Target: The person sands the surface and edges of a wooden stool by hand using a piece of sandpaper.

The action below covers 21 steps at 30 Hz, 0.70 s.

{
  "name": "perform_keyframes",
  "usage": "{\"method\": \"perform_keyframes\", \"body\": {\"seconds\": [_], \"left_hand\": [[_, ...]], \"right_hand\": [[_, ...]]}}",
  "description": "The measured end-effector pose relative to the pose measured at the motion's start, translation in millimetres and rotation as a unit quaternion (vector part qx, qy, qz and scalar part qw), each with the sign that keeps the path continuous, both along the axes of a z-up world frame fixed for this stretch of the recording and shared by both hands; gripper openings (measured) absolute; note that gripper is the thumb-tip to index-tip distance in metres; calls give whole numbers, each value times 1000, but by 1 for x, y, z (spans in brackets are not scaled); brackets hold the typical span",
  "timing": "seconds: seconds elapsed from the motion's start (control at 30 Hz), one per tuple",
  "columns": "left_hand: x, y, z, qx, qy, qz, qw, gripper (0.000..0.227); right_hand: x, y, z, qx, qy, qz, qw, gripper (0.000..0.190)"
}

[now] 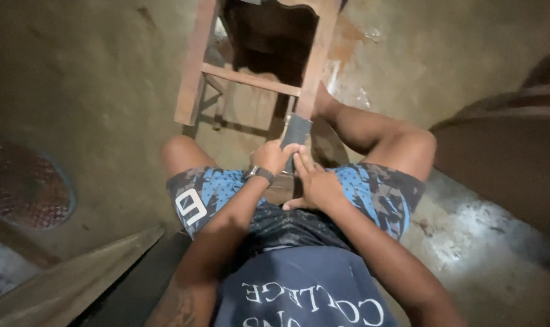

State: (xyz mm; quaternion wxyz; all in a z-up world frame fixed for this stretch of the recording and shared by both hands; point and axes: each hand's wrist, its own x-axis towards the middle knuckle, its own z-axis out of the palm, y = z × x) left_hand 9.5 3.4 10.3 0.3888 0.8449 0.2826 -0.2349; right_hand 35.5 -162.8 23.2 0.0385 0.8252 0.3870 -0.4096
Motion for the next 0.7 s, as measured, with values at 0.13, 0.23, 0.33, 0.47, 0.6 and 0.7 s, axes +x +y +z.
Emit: {"method": "perform_keyframes", "body": {"seconds": [0.13,0.23,0.33,0.47,0.6,0.7], "left_hand": [[41,4,-79,-14,-43,66,997,57],[75,5,-91,-23,-109,83,990,51],[82,15,-41,35,-118,71,990,54],[29,0,-52,-5,-65,59,996,55],[-10,-4,-6,29,50,-9,998,74],[-7,-4,-20,55,50,-37,997,79]], "right_hand": [[40,12,5,-10,-43,18,999,142],[64,15,-8,16,-150,29,988,137],[77,23,-4,-12,-131,31,991,139],[32,8,19,3,-79,35,996,105],[-8,4,11,-62,18,51,997,126],[-3,-2,-5,-50,26,51,997,121]]}}
